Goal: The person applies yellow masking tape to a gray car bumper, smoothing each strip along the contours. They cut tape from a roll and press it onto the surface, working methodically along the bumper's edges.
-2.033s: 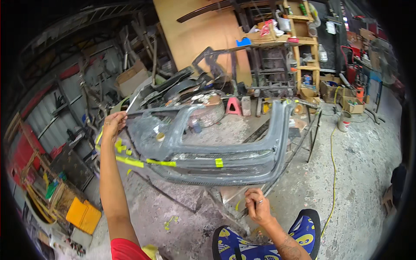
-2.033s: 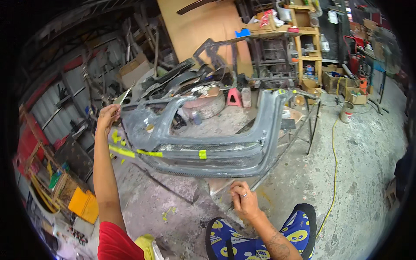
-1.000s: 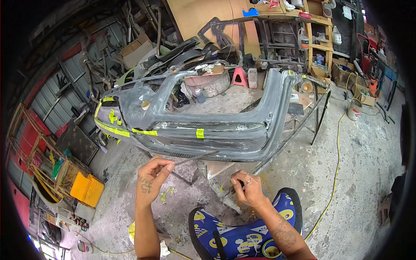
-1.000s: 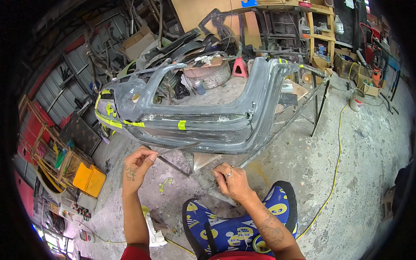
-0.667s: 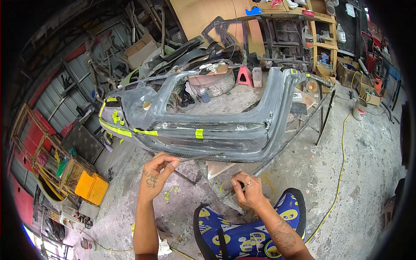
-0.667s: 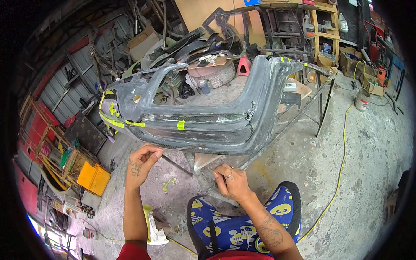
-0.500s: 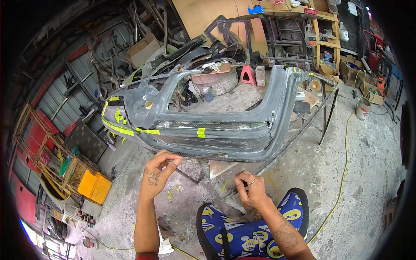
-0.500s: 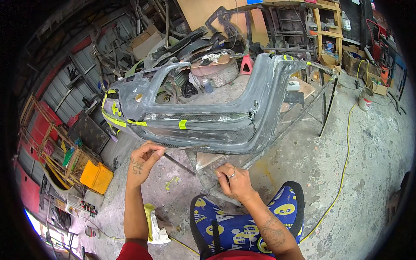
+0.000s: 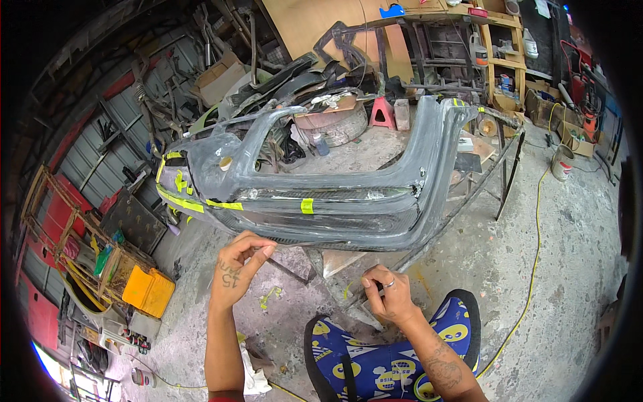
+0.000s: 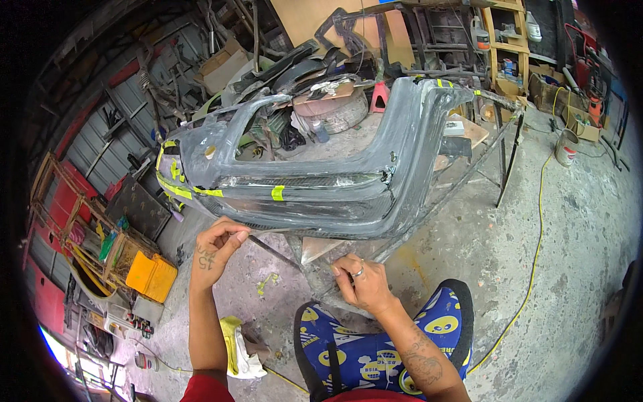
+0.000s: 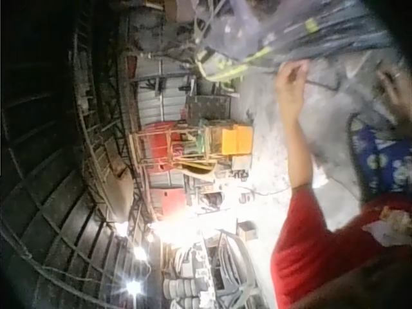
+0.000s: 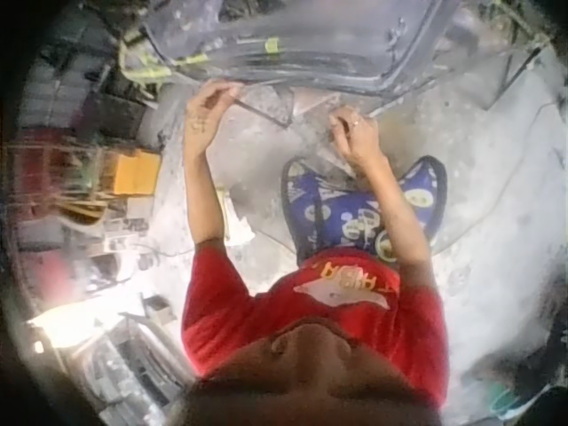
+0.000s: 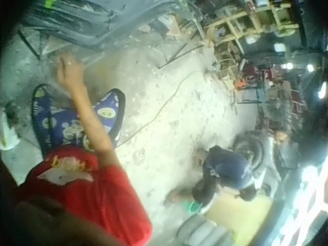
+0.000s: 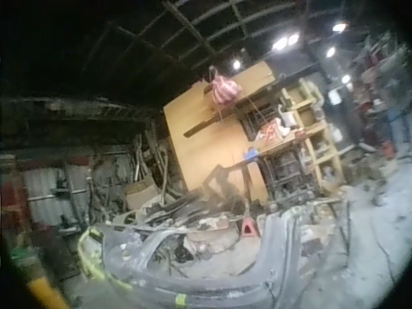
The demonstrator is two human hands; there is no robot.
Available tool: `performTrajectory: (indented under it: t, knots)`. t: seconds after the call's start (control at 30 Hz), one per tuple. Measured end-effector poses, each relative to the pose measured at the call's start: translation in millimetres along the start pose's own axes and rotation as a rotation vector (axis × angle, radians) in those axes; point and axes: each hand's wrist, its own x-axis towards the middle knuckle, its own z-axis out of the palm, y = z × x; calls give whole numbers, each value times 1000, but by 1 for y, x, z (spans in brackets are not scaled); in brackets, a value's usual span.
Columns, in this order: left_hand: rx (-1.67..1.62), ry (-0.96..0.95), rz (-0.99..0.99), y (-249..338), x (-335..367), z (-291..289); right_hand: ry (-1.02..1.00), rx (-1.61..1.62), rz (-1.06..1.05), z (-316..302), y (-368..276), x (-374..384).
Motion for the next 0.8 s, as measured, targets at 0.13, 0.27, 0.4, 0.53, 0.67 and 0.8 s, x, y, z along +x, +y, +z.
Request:
performTrajectory:
  t: [0.13,0.27,0.4,0.53,0.67,0.8]
  knots:
    - [23,3,34,7,1,-1,5,7,-2,1,-2,1]
    - [-17,4,47,7,2,-3,17,-6,-14,2,-3,3]
    - [-38,-10,58,18,3,0,15,6,-1,1,-1,1]
    - [-13,-11,63,23,2,-3,12,11,0,2,-1,0]
    - [-73,8,100,18,2,-1,9,21,-1,1,0,0]
    - [-324,72,9,17,2,18,11,27,12,1,-1,0]
